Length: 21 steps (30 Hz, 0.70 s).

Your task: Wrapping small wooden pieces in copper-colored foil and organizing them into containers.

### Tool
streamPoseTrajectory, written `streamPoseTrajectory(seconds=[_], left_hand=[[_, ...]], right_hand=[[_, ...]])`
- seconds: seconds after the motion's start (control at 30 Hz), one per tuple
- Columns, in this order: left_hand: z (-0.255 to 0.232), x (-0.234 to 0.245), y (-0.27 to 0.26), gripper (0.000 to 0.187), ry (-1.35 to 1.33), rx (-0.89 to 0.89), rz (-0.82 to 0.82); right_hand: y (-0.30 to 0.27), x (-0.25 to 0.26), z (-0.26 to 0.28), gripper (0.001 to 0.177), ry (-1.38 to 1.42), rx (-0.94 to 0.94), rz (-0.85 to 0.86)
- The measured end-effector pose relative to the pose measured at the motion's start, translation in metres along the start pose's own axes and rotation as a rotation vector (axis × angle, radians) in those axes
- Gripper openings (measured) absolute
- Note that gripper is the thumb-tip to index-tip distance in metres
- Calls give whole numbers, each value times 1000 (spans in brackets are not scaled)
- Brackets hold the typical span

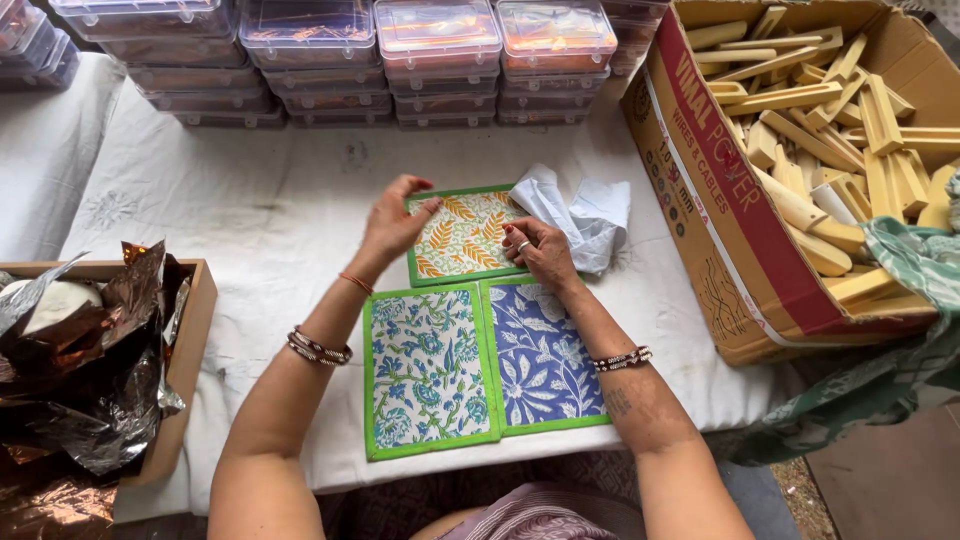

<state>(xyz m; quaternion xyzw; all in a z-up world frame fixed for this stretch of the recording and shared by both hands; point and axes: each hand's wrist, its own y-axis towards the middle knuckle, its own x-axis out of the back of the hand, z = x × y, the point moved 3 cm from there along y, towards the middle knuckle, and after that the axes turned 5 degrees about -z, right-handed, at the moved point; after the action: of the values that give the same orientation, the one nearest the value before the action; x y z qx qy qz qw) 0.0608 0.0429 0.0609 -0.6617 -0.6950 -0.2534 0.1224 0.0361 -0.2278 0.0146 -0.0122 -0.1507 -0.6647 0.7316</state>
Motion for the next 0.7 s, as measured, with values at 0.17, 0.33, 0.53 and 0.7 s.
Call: streamPoseTrajectory(seconds=[0.17,0.33,0.53,0.7], left_hand=[[-27,-60,-75,63,104,-88,283],[-26,-75,-105,62,269,-292,125],[-28,-78,-114,56,357,-451,47],[-19,-81,-112,45,312,-497,-39]], right_hand=[[-1,1,-3,29,35,7,-26],[-1,-2,-5,28,33,7,-46],[-11,-4,6,27,-142,151,-81],[-41,-3,28,26,-359,262,48]])
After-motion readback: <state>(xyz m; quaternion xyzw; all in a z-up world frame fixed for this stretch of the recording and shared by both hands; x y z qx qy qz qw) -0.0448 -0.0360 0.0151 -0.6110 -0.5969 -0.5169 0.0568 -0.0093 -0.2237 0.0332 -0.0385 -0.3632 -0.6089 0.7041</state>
